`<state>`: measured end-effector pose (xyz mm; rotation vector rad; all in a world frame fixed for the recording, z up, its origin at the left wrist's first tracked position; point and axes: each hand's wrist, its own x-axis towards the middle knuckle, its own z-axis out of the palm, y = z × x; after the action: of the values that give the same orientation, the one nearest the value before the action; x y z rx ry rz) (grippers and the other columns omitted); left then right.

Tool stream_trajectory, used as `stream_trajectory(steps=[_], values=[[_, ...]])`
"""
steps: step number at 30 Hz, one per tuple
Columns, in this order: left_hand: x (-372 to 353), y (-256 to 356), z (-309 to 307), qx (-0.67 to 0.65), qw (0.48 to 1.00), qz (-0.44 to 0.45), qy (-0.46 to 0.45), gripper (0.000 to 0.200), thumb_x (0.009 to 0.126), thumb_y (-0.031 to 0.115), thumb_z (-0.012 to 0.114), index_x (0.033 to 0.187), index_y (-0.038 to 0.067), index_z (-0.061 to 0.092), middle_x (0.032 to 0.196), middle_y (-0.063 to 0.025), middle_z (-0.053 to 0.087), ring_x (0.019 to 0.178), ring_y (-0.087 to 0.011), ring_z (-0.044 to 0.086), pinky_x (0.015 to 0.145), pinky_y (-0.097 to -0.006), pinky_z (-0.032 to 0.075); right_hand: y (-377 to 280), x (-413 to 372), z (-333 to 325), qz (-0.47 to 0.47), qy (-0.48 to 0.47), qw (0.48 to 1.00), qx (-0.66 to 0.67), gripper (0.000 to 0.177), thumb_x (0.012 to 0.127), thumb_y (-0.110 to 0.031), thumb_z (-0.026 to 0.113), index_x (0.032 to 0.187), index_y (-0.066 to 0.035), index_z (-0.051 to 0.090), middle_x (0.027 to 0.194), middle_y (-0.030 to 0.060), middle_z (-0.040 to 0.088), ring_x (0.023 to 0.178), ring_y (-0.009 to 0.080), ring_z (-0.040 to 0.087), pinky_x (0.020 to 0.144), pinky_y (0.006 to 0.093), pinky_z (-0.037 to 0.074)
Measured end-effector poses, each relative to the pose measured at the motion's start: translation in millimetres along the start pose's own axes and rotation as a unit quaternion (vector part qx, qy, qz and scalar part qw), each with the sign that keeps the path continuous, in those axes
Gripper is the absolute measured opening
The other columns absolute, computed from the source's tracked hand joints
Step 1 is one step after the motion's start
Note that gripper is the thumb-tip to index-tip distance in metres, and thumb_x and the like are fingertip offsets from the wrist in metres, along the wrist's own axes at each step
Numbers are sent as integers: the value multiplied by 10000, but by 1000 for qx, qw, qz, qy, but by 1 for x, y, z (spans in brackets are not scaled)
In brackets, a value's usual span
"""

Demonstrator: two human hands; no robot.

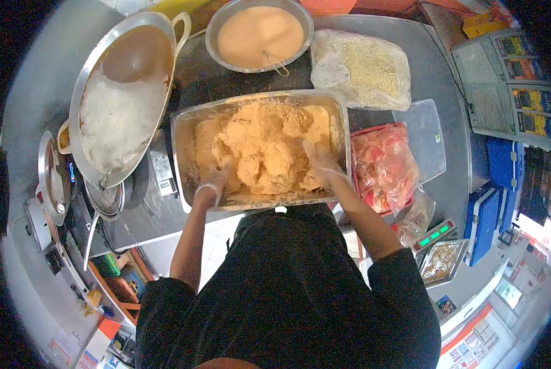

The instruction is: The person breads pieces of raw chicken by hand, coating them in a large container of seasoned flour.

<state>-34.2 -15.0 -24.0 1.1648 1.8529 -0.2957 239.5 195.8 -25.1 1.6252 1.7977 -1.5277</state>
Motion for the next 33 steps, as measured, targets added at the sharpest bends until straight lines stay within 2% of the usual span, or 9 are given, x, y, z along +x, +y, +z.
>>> stream_trajectory(steps=[1,3,7,13,18,22,24,28,33], values=[[2,8,-3,18,999,12,-29,711,982,113,546,1591,68,182,1509,-319,389,1353,-424,473,1144,-470,370,40,42,23,-124,-15,983,-132,747,1026,-595,303,1494,-29,439,1573,244,355,1484,344,312,1221,420,248],[53,-9,41,-258,965,37,-37,754,955,87,563,1595,66,165,1516,-313,386,1349,-423,477,1162,-472,345,57,62,50,-331,-200,899,206,658,1053,-506,328,1539,-64,364,1590,214,338,1486,324,314,1222,409,252],[88,1,81,-406,911,40,58,813,917,207,652,1576,29,210,1382,-276,538,1271,-393,548,1173,-463,322,-5,43,70,-159,-240,905,314,610,1038,-314,512,1578,-131,296,1582,182,367,1423,305,413,1195,410,318],[41,18,32,-459,858,56,223,738,919,370,668,1515,50,373,1177,-259,646,1102,-391,631,1060,-438,448,-87,-15,45,-321,-53,935,142,692,838,-245,805,1429,-31,514,1384,69,566,1216,190,565,1009,318,498],[-13,-12,-7,-367,912,66,170,645,991,502,511,1376,-16,511,1220,-294,625,1135,-415,620,996,-432,485,-47,-18,16,-256,-69,925,272,368,944,-289,687,1174,-1,678,1374,170,592,1102,272,622,1033,382,472],[13,-59,18,-128,966,-115,191,657,1053,523,342,1367,-26,519,1266,-299,605,1178,-424,598,1009,-438,476,18,30,-11,-123,27,987,96,570,985,-444,581,1389,-44,547,1432,157,538,1253,306,533,1104,378,399],[55,-98,64,-63,984,35,164,722,1044,564,337,1438,-28,460,1315,-313,573,1234,-413,563,1068,-443,428,21,33,0,-78,68,994,37,664,987,-515,549,1469,-63,479,1470,160,501,1330,311,478,1136,390,365],[28,37,7,-590,803,-70,45,803,975,590,504,1477,-32,414,1423,-325,488,1268,-428,534,1096,-424,398,-27,29,63,-68,-7,994,83,935,942,-670,517,1574,-28,266,1569,161,399,1438,271,389,1165,359,328],[60,27,0,-374,927,-11,18,839,945,591,564,1509,-4,383,1497,-274,447,1374,-361,457,1148,-410,349,-45,13,67,-147,-174,925,304,751,1033,-518,451,1567,-21,272,1573,158,390,1470,303,333,1207,378,265]])
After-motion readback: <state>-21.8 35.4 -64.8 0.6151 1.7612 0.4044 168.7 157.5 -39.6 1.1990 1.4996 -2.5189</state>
